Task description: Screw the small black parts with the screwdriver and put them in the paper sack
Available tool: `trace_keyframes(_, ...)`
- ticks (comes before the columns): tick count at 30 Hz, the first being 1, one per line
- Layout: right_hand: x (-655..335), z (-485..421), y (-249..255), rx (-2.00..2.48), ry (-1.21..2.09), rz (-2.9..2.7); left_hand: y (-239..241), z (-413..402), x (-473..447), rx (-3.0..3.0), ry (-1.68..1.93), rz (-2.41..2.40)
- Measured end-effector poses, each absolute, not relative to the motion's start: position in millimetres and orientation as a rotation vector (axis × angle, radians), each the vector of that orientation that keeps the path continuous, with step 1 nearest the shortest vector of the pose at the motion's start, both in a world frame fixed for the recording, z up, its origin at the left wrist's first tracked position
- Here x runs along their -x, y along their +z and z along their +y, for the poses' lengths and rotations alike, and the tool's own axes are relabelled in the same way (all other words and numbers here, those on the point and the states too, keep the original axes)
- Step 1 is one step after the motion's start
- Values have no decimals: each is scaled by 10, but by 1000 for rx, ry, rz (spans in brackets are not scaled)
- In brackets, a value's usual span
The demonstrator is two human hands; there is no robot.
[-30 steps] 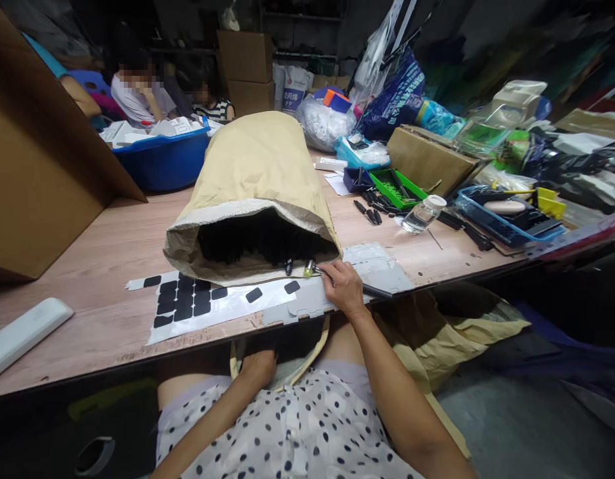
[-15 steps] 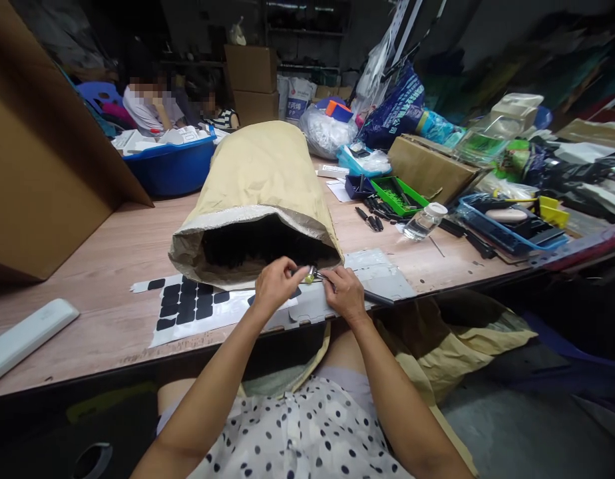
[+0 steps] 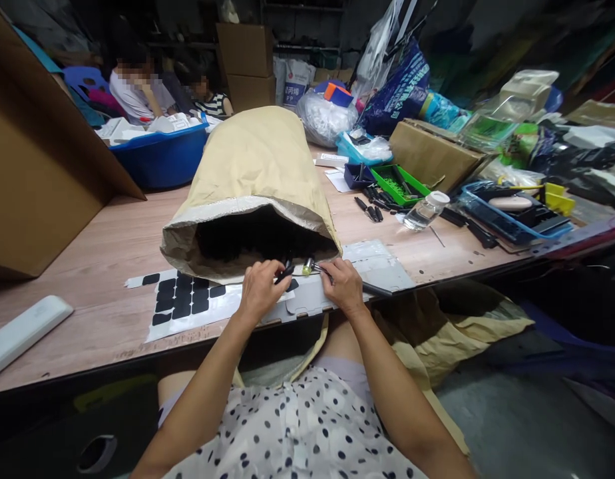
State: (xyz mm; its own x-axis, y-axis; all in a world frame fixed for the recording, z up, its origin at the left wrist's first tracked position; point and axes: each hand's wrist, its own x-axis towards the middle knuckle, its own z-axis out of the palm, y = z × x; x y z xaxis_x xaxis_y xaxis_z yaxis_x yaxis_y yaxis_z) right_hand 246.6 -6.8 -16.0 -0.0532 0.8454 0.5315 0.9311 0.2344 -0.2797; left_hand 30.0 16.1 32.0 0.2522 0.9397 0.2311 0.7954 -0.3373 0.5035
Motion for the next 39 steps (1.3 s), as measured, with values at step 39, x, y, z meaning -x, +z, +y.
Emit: trace_keyframes(39,-1861,-595,229,1422,80,-1815,-16,50,-213,-1997,777,1486)
